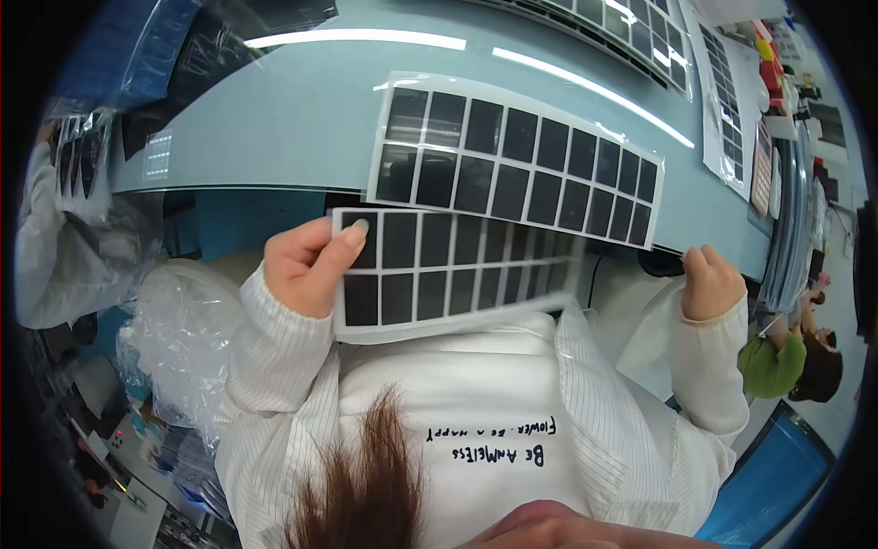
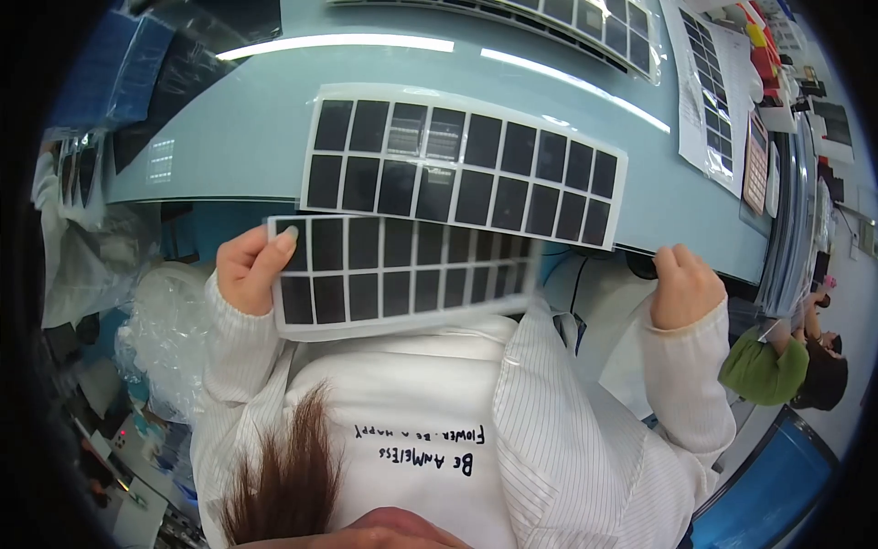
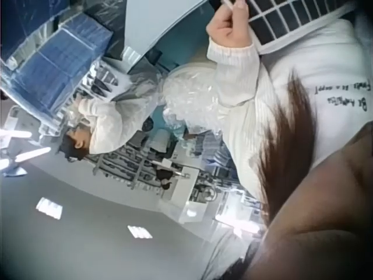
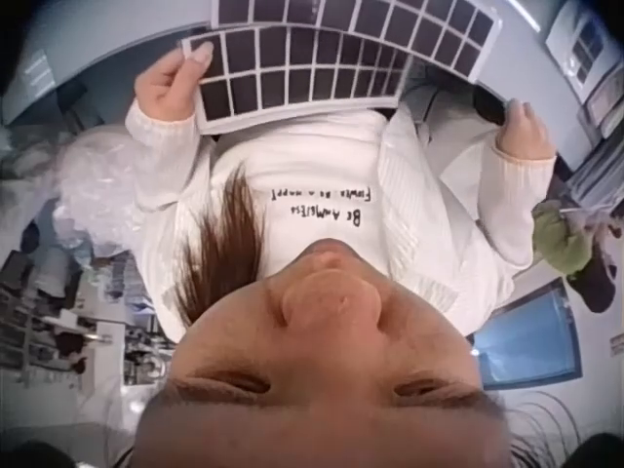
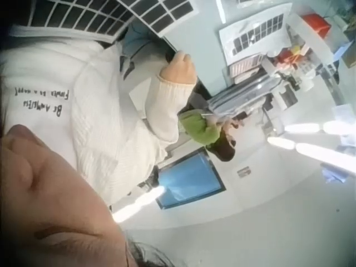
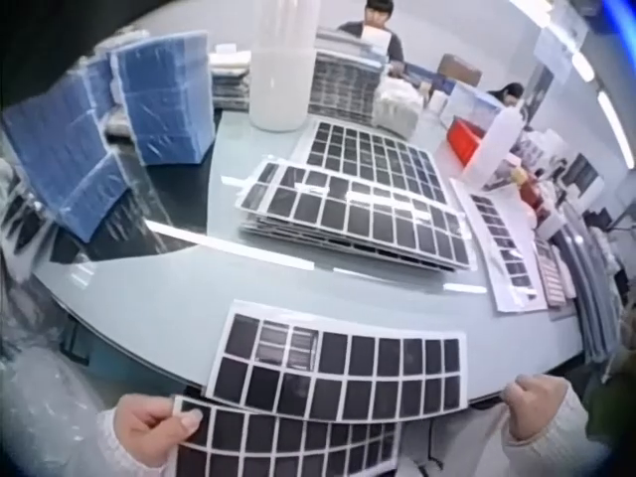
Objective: The person is inspecting, sorting, and flipping solar cell sheets at an assembly workstation.
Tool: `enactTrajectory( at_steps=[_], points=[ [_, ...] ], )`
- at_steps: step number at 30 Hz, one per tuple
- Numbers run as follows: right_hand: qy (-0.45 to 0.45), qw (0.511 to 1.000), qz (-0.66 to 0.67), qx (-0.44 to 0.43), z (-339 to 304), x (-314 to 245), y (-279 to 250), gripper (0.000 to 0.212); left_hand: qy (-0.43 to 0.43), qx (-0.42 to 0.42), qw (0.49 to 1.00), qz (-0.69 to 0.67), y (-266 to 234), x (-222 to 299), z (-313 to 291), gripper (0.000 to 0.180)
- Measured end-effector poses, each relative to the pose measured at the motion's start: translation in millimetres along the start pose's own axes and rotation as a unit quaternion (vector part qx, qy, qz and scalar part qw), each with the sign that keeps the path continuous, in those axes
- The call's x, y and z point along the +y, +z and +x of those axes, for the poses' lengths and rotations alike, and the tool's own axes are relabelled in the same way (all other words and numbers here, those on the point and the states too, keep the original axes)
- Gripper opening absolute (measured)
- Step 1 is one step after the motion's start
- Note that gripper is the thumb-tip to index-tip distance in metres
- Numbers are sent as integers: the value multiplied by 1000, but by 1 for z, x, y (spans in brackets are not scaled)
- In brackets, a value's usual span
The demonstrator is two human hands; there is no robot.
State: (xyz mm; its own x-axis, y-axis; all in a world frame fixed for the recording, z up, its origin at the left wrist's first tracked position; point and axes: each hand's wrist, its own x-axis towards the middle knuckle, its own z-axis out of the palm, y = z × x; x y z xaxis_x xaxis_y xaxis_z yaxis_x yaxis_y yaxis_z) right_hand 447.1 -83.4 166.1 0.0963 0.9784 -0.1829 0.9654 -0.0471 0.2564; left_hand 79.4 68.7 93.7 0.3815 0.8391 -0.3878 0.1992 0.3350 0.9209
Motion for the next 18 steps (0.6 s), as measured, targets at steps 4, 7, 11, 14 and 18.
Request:
enactTrajectory(
  at_steps=[4, 7, 11, 14, 18],
  points=[
    [-9, 961, 261, -90, -12, 16, -29, 17, 84, -162, 966, 183, -8, 28, -11, 18],
    [64, 896, 439, 22, -4, -14, -51, 28, 229, -241, 929, 166, 4, 46, -14, 10],
    [-187, 795, 573, -58, 39, -61, -50, 60, 304, -326, 872, 200, 16, 74, -7, 13],
    [-271, 753, 599, -31, 55, -96, -30, 34, 394, -367, 811, 229, 29, 92, 3, 18],
    [-142, 660, 737, 40, 58, -89, -32, 7, 356, -283, 886, 87, 10, 98, 23, 31]
  ],
)
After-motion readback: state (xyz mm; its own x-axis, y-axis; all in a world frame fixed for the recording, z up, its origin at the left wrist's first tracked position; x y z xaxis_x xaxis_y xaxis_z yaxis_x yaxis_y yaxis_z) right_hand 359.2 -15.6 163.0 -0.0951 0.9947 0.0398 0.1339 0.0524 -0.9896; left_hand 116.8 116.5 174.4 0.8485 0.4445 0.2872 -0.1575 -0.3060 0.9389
